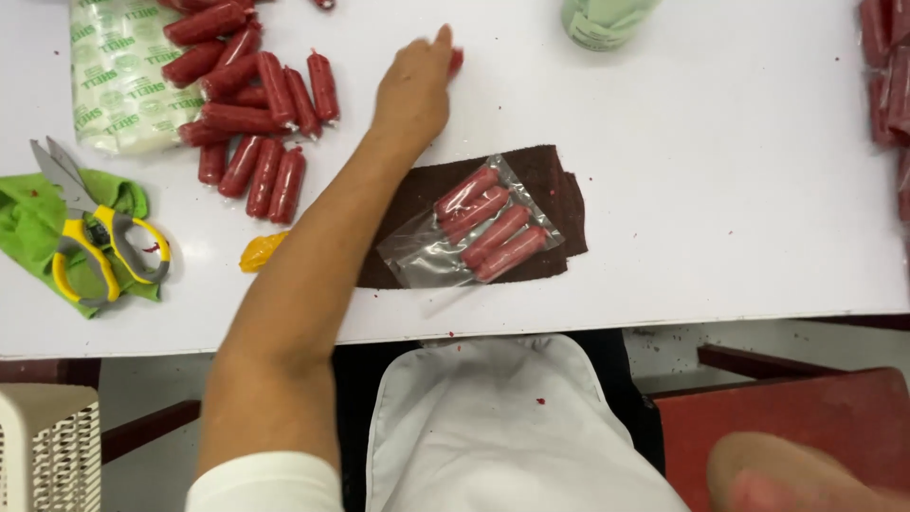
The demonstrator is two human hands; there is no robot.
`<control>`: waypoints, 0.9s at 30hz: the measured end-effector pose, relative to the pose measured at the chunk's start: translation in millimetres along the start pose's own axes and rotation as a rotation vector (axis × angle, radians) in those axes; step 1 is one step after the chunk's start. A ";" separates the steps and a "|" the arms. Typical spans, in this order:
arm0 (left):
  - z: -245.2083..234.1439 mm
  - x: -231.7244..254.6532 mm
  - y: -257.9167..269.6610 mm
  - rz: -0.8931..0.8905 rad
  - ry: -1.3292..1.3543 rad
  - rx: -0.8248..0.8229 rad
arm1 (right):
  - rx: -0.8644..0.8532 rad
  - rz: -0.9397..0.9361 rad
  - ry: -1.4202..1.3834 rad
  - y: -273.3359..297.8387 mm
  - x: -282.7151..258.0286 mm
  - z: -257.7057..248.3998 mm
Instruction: Manually packaging small red sausages into clear plastic bags and adding green labels.
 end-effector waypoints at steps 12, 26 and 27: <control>-64.6 -18.3 305.5 -0.074 0.382 0.248 | -0.298 -0.130 -0.418 -119.1 116.3 227.9; 33.9 54.1 223.1 0.332 0.074 0.579 | -0.488 -0.199 -0.260 -117.7 142.1 255.3; 31.5 54.6 223.1 0.355 0.065 0.546 | -0.475 -0.193 -0.265 -119.0 145.3 257.3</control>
Point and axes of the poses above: each hand's wrist, its own y-axis away from the middle knuckle, its own z-axis out of the palm, x = y × z, the point moved 2 cm from there along -y, towards the middle knuckle, and after that the axes turned 5 degrees about -y, right-handed, at the moved point
